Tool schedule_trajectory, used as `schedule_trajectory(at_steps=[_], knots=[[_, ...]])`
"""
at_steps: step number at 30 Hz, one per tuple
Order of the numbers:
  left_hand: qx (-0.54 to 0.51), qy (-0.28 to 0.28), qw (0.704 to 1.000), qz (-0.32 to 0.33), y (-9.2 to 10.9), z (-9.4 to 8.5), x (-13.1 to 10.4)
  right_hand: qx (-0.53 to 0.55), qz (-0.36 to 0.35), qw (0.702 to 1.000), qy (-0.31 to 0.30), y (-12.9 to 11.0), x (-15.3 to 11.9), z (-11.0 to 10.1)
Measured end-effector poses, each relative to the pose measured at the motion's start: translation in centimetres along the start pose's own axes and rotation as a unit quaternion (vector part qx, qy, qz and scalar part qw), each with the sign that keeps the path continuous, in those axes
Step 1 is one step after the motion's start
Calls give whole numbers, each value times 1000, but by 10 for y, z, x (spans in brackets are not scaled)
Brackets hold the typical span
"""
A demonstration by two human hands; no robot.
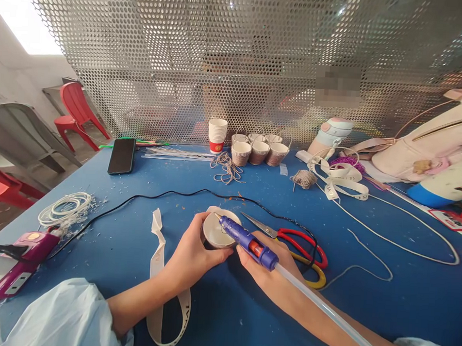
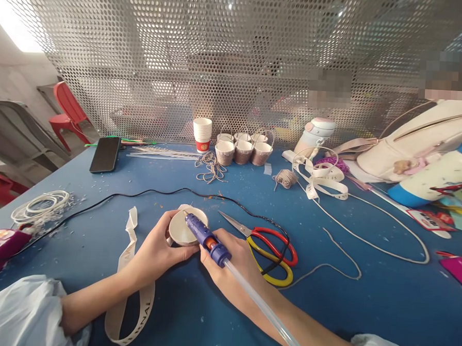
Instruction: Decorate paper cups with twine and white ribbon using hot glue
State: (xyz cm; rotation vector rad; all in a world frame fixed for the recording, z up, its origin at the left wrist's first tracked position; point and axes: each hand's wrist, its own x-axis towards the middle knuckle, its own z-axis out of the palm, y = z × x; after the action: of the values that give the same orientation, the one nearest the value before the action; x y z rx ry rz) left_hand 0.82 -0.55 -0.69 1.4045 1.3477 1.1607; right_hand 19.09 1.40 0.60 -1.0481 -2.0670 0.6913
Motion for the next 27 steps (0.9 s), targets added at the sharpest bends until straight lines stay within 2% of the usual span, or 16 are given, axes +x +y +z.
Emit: schedule_trajectory(at_steps=[4,11,22,27], knots=[[0,4,1000,4,-1,0,0,-13,5,1000,-2,2,0,1],[-8,2,1000,-13,7,2,0,11,35,999,-41,-6,0,-3],[-6,9,1000,-15,6,1,1,-38,21,999,9,-2,-2,0],[-11,5,1000,-16,6,2,2,-34,26,999,-2,-3,-1,-1]])
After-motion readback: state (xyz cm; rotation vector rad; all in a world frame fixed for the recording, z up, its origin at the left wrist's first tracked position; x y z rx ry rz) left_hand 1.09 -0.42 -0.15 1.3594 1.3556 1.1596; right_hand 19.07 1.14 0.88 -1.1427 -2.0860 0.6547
